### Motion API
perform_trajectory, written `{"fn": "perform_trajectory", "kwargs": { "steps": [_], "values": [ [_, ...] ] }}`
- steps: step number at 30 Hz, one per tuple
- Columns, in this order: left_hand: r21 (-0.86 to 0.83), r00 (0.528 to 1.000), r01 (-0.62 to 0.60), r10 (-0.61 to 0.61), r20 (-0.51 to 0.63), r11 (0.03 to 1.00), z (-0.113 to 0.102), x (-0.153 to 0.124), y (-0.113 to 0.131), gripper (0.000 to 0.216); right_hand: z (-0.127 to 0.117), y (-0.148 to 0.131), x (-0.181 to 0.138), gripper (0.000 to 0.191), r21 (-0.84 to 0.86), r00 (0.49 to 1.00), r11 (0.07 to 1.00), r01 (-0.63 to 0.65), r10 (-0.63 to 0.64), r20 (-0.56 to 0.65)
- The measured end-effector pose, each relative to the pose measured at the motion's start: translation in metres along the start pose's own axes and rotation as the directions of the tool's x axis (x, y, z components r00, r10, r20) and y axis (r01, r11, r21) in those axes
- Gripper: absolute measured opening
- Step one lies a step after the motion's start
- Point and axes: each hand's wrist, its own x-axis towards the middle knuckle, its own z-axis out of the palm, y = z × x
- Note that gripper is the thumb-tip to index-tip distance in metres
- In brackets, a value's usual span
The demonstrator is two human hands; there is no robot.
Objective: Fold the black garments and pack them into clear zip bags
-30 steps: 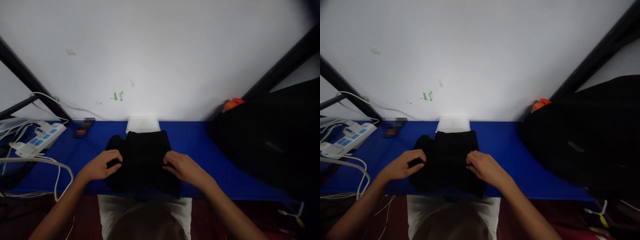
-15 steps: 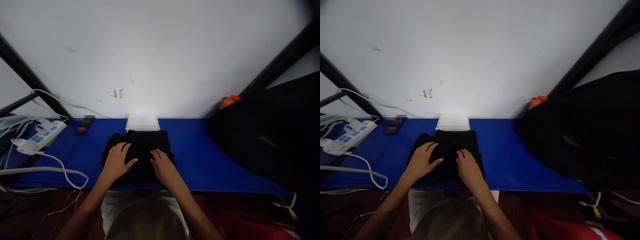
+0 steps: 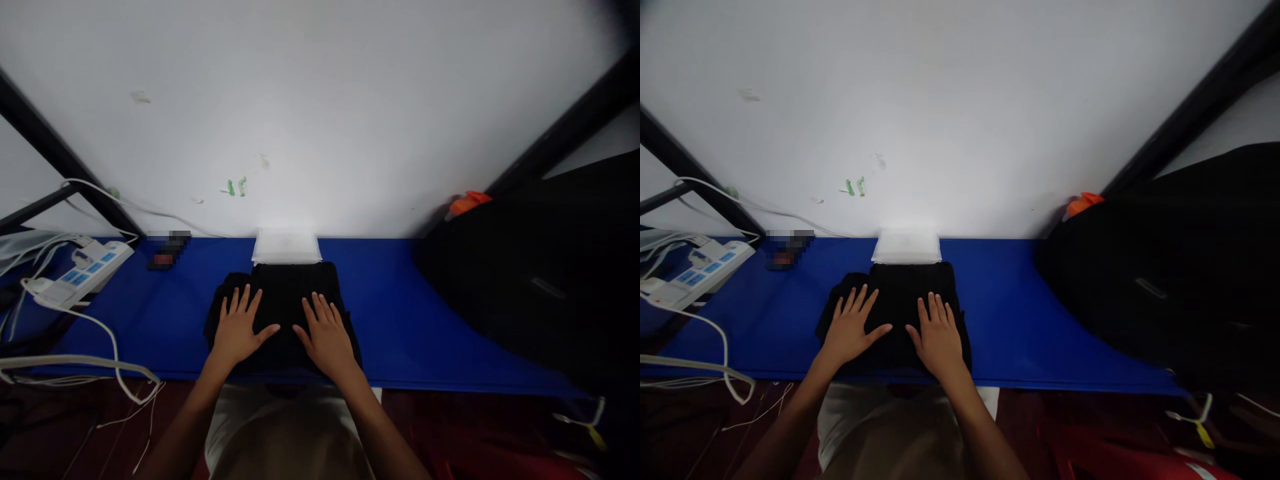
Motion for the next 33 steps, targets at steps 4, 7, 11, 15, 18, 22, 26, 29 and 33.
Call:
{"fn": "perform_trajectory", "kwargs": {
  "steps": [4, 7, 11, 15, 18, 22, 26, 29, 33],
  "values": [
    [-0.004, 1.000, -0.002, 0.002, -0.012, 1.000, 0.0002, -0.0005, -0.0004, 0.089, -0.0004, 0.0000, -0.0001, 0.063, -0.012, 1.000, 1.000, 0.006, -0.006, 0.002],
    [-0.006, 1.000, -0.010, 0.010, -0.026, 1.000, 0.0007, -0.0008, -0.0008, 0.088, 0.0004, 0.0005, -0.0003, 0.062, -0.004, 1.000, 1.000, 0.009, -0.009, -0.010],
    [-0.012, 1.000, -0.008, 0.008, -0.021, 1.000, 0.0006, -0.0007, -0.0007, 0.089, 0.0016, 0.0010, 0.0001, 0.062, 0.008, 1.000, 1.000, 0.008, -0.008, -0.016],
    [-0.014, 1.000, -0.004, 0.004, -0.012, 1.000, -0.0004, -0.0006, -0.0001, 0.089, 0.0025, 0.0011, 0.0001, 0.062, 0.020, 1.000, 1.000, 0.007, -0.006, -0.028],
    [-0.015, 1.000, -0.005, 0.005, -0.014, 1.000, -0.0011, -0.0006, 0.0002, 0.088, 0.0031, 0.0014, -0.0004, 0.062, 0.023, 0.999, 1.000, 0.013, -0.012, -0.037],
    [-0.024, 1.000, -0.003, 0.003, -0.015, 1.000, -0.0015, -0.0006, 0.0004, 0.089, 0.0040, 0.0018, -0.0009, 0.061, 0.019, 0.999, 1.000, 0.019, -0.018, -0.046],
    [-0.031, 1.000, -0.003, 0.002, -0.021, 1.000, -0.0008, -0.0008, -0.0001, 0.088, 0.0035, 0.0014, -0.0007, 0.061, 0.023, 0.999, 1.000, 0.019, -0.018, -0.044],
    [-0.030, 1.000, -0.006, 0.005, -0.019, 1.000, -0.0001, -0.0011, -0.0005, 0.088, 0.0016, 0.0008, -0.0002, 0.061, 0.013, 1.000, 1.000, 0.014, -0.013, -0.027],
    [-0.027, 1.000, -0.005, 0.004, -0.021, 1.000, 0.0000, -0.0011, -0.0002, 0.088, -0.0005, 0.0002, 0.0002, 0.061, 0.005, 1.000, 1.000, 0.011, -0.011, -0.013]
  ]
}}
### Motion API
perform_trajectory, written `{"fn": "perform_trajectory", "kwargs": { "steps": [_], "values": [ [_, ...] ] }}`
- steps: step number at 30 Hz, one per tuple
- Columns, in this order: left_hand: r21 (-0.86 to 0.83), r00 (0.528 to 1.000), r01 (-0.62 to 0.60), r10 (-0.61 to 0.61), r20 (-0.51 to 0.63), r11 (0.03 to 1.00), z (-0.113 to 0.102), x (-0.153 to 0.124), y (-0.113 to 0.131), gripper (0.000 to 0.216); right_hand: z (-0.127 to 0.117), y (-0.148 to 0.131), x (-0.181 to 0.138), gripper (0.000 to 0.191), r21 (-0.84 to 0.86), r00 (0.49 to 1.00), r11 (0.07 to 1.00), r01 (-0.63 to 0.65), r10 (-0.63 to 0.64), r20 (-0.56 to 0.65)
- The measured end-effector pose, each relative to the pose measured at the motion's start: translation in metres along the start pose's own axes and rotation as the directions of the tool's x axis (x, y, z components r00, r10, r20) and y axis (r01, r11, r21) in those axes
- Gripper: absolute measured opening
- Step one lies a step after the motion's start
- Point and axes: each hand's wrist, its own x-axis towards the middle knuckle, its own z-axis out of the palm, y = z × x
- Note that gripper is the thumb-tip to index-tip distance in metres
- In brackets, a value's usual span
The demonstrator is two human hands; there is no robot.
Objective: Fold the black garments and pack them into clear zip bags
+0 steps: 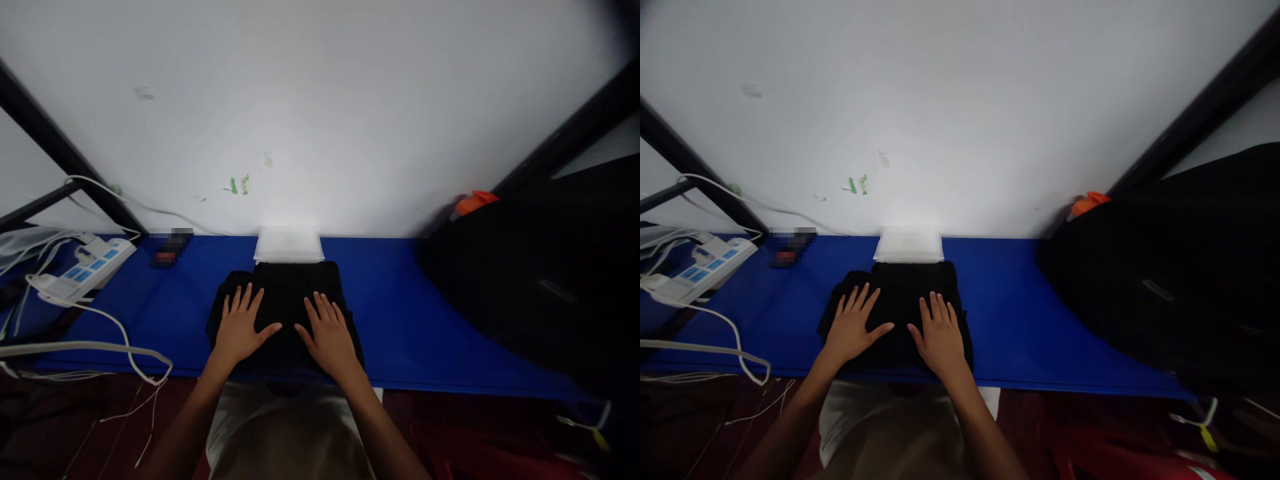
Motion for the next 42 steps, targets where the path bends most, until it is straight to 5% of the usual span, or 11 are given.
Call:
{"fn": "perform_trajectory", "kwargs": {
  "steps": [42],
  "values": [
    [-0.010, 1.000, -0.001, 0.001, 0.005, 1.000, -0.0013, 0.0005, -0.0004, 0.089, 0.0023, 0.0017, -0.0006, 0.060, -0.013, 0.999, 1.000, 0.020, -0.020, -0.039]
  ]
}}
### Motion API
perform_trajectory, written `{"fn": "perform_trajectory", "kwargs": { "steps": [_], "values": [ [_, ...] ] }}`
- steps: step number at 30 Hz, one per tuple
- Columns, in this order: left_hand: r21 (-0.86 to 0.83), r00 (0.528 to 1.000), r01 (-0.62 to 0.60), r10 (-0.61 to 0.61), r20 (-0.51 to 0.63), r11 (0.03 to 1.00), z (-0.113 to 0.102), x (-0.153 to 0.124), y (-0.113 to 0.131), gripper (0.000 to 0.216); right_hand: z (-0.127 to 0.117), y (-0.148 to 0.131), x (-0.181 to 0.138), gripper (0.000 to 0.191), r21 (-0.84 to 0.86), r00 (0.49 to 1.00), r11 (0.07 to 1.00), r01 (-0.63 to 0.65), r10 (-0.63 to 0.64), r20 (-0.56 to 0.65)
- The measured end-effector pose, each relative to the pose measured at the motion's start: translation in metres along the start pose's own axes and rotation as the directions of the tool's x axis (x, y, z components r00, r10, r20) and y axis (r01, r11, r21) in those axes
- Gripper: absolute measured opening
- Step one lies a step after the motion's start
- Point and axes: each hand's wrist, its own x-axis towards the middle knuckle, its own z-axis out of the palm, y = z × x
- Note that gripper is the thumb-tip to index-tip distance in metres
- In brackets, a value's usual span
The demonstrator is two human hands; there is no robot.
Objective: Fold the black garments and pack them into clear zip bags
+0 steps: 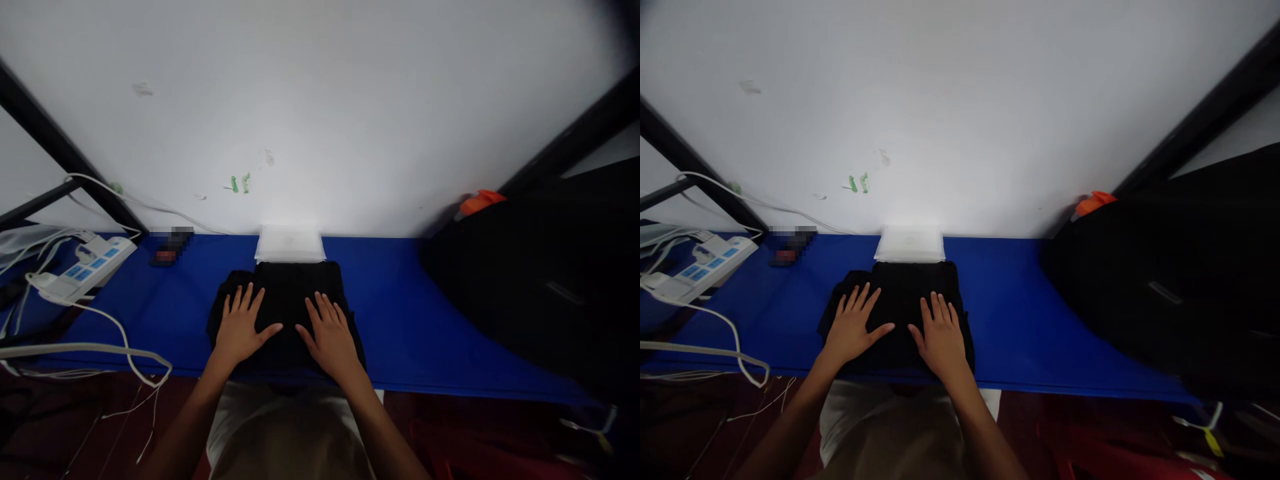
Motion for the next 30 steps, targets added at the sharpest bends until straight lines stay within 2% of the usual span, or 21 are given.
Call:
{"fn": "perform_trajectory", "kwargs": {
  "steps": [11, 30],
  "values": [
    [-0.003, 1.000, 0.000, 0.000, 0.001, 1.000, -0.0006, 0.0002, 0.0004, 0.089, -0.0013, -0.0009, 0.0004, 0.061, 0.010, 1.000, 1.000, -0.007, 0.007, 0.016],
    [-0.023, 1.000, -0.013, 0.013, -0.028, 1.000, 0.0019, -0.0012, -0.0010, 0.087, 0.0072, 0.0040, -0.0020, 0.060, 0.068, 0.999, 0.998, 0.013, -0.010, -0.054]
  ]
}}
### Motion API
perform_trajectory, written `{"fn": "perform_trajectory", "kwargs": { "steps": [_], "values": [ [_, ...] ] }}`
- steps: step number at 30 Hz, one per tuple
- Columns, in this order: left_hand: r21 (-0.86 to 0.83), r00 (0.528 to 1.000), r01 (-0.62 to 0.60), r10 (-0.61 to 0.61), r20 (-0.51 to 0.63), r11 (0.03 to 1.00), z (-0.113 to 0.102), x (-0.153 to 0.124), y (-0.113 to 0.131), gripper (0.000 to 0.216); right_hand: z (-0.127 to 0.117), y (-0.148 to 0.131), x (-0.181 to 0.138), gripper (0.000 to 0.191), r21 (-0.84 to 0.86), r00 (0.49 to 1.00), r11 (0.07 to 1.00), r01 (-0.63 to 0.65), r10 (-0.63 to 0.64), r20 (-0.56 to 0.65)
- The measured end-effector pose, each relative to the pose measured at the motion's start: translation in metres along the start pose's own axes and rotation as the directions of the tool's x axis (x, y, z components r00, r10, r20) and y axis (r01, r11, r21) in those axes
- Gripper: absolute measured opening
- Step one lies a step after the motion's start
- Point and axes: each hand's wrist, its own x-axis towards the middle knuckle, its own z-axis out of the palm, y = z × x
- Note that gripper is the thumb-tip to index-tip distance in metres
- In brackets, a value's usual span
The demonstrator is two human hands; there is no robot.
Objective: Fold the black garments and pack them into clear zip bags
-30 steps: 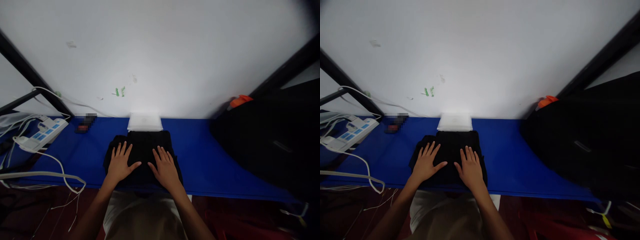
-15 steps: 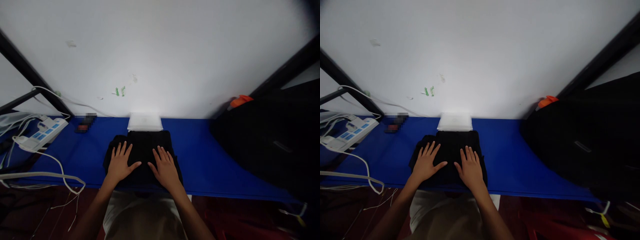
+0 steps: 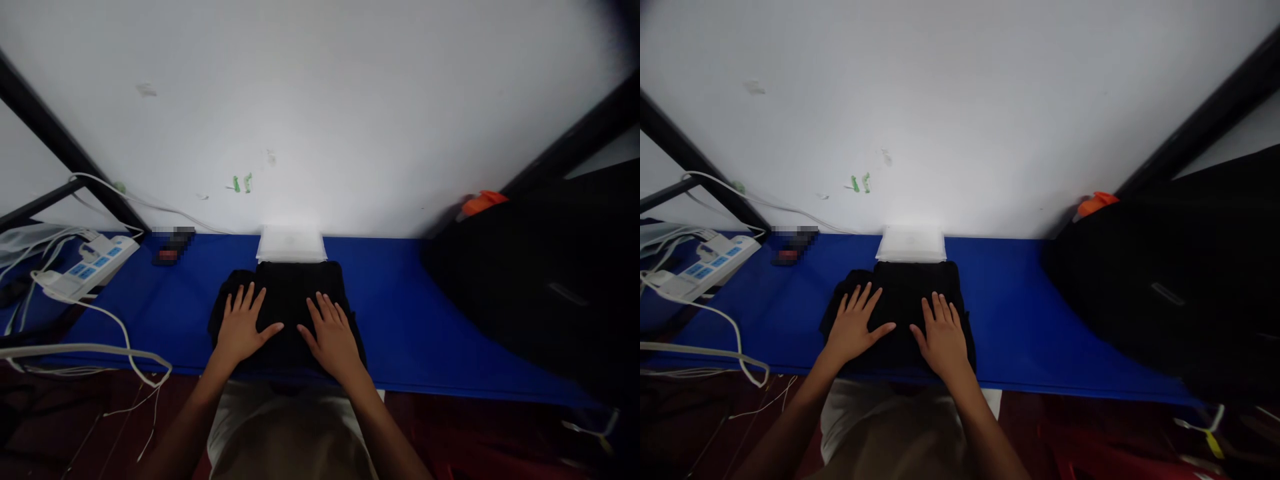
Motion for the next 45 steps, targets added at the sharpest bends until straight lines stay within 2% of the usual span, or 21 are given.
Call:
{"fn": "perform_trajectory", "kwargs": {
  "steps": [8, 12, 18, 21, 24, 27, 29, 32, 34, 36, 41, 45],
  "values": [
    [-0.050, 0.996, -0.085, 0.084, -0.017, 0.995, -0.012, -0.012, 0.003, 0.082, -0.008, 0.011, -0.012, 0.060, -0.035, 1.000, 0.999, 0.024, -0.023, 0.017],
    [-0.070, 0.996, -0.079, 0.077, -0.038, 0.994, -0.018, -0.004, -0.007, 0.079, -0.013, 0.020, -0.021, 0.060, -0.037, 0.999, 0.999, 0.027, -0.026, 0.020],
    [-0.138, 0.994, -0.054, 0.066, 0.083, 0.989, -0.010, 0.016, -0.023, 0.078, -0.014, 0.026, -0.023, 0.060, 0.000, 1.000, 1.000, 0.014, -0.014, 0.016],
    [-0.161, 0.996, -0.075, 0.083, 0.040, 0.984, -0.016, 0.013, -0.022, 0.075, -0.018, 0.028, -0.025, 0.058, 0.071, 1.000, 0.997, 0.014, -0.015, 0.009],
    [-0.210, 0.980, -0.199, 0.198, -0.024, 0.957, -0.030, -0.005, -0.018, 0.075, -0.032, 0.034, -0.036, 0.056, 0.184, 0.999, 0.982, 0.044, -0.045, 0.003],
    [-0.298, 0.913, -0.390, 0.408, 0.000, 0.871, -0.043, -0.030, -0.017, 0.078, -0.051, 0.046, -0.055, 0.058, 0.246, 0.996, 0.967, 0.063, -0.079, 0.053],
    [-0.341, 0.879, -0.440, 0.477, 0.028, 0.831, -0.047, -0.045, -0.019, 0.069, -0.062, 0.055, -0.068, 0.062, 0.254, 0.989, 0.966, 0.053, -0.086, 0.122],
    [-0.374, 0.888, -0.414, 0.458, 0.035, 0.830, -0.047, -0.060, -0.024, 0.029, -0.073, 0.064, -0.083, 0.057, 0.266, 0.974, 0.963, 0.030, -0.088, 0.207],
    [-0.396, 0.906, -0.379, 0.422, 0.022, 0.836, -0.048, -0.063, -0.026, 0.013, -0.078, 0.068, -0.087, 0.051, 0.296, 0.967, 0.955, 0.029, -0.101, 0.234],
    [-0.429, 0.916, -0.358, 0.400, 0.010, 0.829, -0.051, -0.063, -0.028, 0.013, -0.081, 0.070, -0.087, 0.044, 0.342, 0.967, 0.940, 0.019, -0.104, 0.234],
    [-0.518, 0.932, -0.321, 0.361, -0.026, 0.793, -0.059, -0.054, -0.029, 0.013, -0.086, 0.077, -0.077, 0.013, 0.480, 0.973, 0.877, -0.037, -0.078, 0.218],
    [-0.558, 0.946, -0.282, 0.325, -0.025, 0.780, -0.060, -0.047, -0.032, 0.012, -0.092, 0.083, -0.070, 0.022, 0.560, 0.967, 0.822, -0.103, -0.050, 0.252]
  ]
}}
